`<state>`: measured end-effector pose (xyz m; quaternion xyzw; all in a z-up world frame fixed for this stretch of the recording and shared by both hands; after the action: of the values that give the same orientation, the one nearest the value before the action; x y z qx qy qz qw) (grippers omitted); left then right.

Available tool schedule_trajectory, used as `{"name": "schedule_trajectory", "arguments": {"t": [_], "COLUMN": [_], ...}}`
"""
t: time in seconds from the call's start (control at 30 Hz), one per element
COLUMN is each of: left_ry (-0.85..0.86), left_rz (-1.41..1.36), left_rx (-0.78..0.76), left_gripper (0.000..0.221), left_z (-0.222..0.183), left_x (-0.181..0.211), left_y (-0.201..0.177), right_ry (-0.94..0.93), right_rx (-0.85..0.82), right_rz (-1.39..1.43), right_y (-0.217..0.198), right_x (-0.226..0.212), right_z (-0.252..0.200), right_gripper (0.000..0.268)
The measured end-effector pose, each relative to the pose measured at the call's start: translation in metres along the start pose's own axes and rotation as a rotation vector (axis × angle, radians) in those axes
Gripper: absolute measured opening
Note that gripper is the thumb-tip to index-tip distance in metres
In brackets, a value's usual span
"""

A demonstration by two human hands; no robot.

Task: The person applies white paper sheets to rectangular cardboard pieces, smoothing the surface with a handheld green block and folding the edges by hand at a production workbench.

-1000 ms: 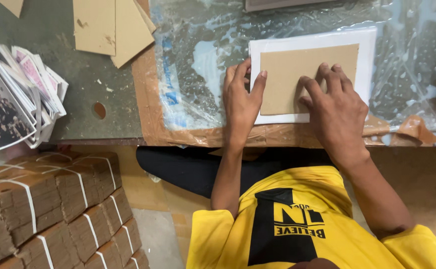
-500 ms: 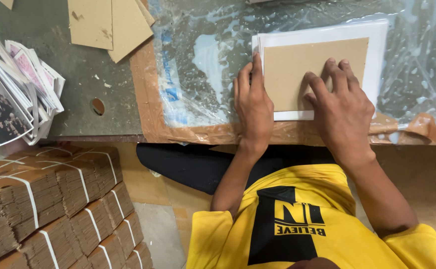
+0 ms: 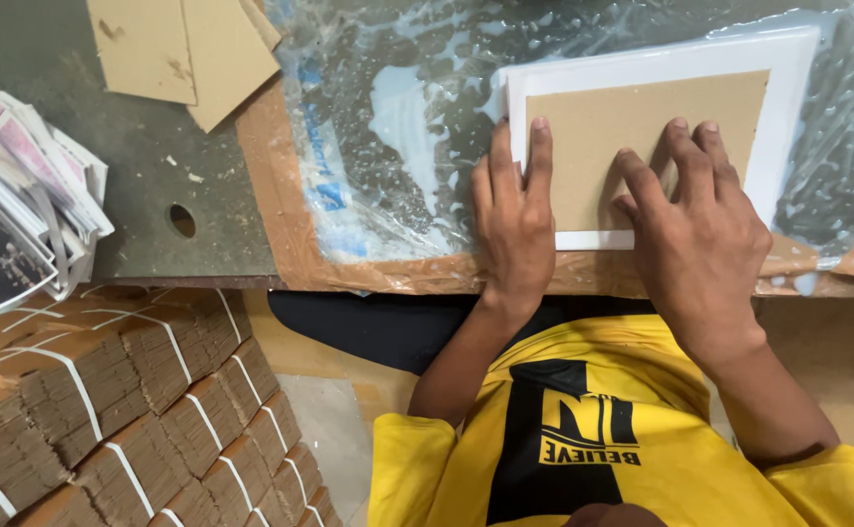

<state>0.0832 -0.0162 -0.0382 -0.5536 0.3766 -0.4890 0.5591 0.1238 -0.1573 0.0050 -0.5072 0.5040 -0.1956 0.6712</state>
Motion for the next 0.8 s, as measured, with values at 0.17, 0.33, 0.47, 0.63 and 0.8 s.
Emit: {"name": "schedule_trajectory", "arguments": {"t": [0.17,0.33,0.47,0.63,0.8], "left_ry": [-0.022,-0.033,-0.046,-0.084,-0.096], "left_rz": [0.017,0.143,0.051,-0.104,-0.12], "left_rx": [-0.048,-0.063,-0.095,-0.131,-0.103], "left_gripper": [0.063,0.048,0.052,0.062,0.056], "left_z": [0.0,0.011,0.035,0.058,0.047], "left_x": [0.0,-0.008,-0.022,-0.033,-0.032], "left_y": [0.0,-0.015,-0.018,-0.009,-0.008], "right_ry": [-0.003,-0.003,-0.013,-0.015,-0.007], "right_rx": [-0.001,0.002,0.011,0.037,0.023], "right_rz": [0.0,0.001,-0.004,-0.005,-0.019], "right_y": [-0.002,-0.005,-0.007,-0.009,-0.008], "right_x": [-0.002,-0.001,-0.003,-0.001,0.0], "right_z": [0.003,0.005,0.004,0.01,0.009], "right_gripper": [0.046,0.046,0.045,0.04,0.039]}}
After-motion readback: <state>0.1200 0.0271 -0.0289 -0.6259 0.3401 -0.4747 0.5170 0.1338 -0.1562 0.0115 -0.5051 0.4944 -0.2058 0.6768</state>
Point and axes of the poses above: each hand's wrist, its own z-axis towards the middle knuckle, its own y-axis out of the palm, x = y × z, the point moved 5 cm from there along z, towards the middle knuckle, and after that the axes turned 12 degrees about z, right-handed, at the moved point
